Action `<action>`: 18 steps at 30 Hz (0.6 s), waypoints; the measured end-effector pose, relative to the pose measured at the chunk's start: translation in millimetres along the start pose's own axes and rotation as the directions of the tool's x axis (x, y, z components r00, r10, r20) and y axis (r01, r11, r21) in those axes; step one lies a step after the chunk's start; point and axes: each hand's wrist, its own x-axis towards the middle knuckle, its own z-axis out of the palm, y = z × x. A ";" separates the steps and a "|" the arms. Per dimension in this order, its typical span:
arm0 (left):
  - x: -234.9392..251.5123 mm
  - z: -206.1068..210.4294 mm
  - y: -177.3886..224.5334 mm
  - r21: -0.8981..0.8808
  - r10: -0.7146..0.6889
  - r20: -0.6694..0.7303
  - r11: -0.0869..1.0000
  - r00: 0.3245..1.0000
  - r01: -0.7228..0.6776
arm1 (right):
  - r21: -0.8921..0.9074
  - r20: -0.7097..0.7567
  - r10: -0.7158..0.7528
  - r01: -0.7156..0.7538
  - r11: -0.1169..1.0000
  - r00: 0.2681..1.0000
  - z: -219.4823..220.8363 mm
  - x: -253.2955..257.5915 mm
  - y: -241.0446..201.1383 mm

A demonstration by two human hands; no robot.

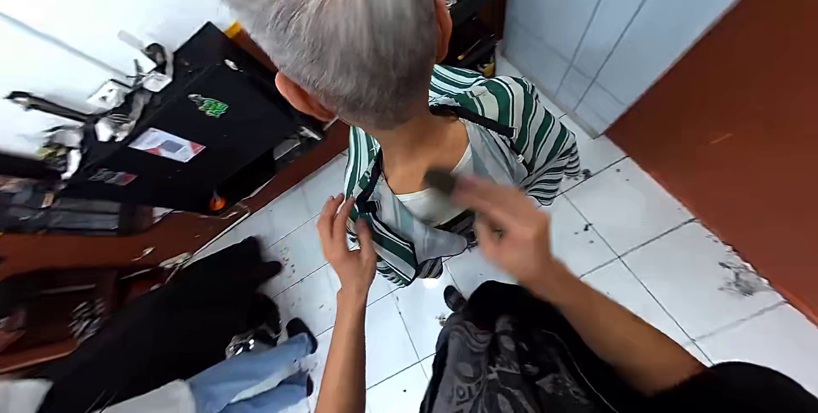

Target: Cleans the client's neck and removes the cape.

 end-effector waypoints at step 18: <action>-31.5 33.7 -37.7 -0.134 0.399 0.032 0.910 0.917 -0.391 | -0.420 0.455 -0.351 0.545 0.726 0.818 49.9 84.2 -73.4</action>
